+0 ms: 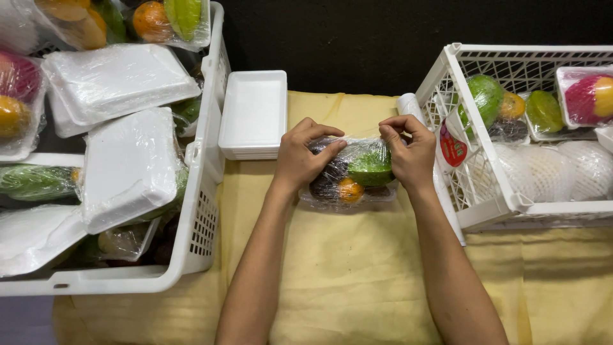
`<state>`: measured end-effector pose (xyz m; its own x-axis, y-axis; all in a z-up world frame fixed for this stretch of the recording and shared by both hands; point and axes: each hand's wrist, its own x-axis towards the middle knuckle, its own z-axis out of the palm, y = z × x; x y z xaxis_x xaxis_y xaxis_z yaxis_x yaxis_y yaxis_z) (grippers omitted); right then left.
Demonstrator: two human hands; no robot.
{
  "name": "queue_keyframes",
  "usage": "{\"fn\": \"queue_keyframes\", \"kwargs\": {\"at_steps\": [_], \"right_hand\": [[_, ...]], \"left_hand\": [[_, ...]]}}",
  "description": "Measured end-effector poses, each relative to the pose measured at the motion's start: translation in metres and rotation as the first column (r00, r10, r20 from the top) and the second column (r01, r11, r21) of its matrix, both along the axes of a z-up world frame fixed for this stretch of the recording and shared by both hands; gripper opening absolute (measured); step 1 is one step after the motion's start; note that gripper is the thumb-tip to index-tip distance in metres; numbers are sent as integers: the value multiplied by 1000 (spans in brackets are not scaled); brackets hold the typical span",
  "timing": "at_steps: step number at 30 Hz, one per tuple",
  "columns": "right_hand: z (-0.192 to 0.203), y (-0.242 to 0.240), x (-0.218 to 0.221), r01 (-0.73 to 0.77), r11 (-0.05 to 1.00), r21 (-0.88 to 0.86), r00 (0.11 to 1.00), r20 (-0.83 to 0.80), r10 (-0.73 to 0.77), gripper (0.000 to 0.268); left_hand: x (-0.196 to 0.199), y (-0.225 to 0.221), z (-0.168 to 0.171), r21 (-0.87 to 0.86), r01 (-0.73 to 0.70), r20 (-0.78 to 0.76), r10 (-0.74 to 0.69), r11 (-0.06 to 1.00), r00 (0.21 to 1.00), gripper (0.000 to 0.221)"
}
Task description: Packaging various fruits into small trays and organizing them into a crate.
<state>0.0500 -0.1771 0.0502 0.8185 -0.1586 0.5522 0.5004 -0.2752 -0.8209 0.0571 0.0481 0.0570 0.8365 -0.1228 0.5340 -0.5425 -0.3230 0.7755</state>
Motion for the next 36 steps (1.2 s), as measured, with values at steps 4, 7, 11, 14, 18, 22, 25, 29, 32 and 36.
{"fn": "queue_keyframes", "kwargs": {"at_steps": [4,7,11,14,18,22,25,29,32,36], "right_hand": [[1,1,0,4,1000,-21,1000,25,-4,7],[2,2,-2,23,999,-34,998,55,-21,7],[2,3,-4,69,997,-37,993,101,-65,7],[2,6,-5,93,996,-8,988,129,-91,5],[4,9,-8,109,994,20,982,156,-111,3],[6,11,-11,144,990,-4,976,166,-141,3],[5,11,-9,163,986,-33,976,150,-157,6],[0,8,-7,171,985,-16,980,102,-169,12],[3,8,-7,38,993,109,995,84,-48,11],[3,8,-6,-1,991,132,999,49,-6,9]], "left_hand": [[1,-2,1,67,-16,45,13,998,999,9],[4,-7,-4,85,-51,80,44,995,996,9],[2,-12,1,62,-75,110,67,995,992,13],[5,-15,-6,-2,-79,60,79,997,995,12],[2,-14,2,-10,-127,-32,127,992,991,10],[-1,-12,8,-16,-178,-252,168,984,953,6],[-3,-11,15,-15,-184,-362,166,983,917,6],[-5,-11,17,-23,-180,-356,160,983,921,5],[-7,-11,20,-17,-162,-344,146,987,928,4],[-12,-9,25,-32,-168,-362,146,985,921,7]]}}
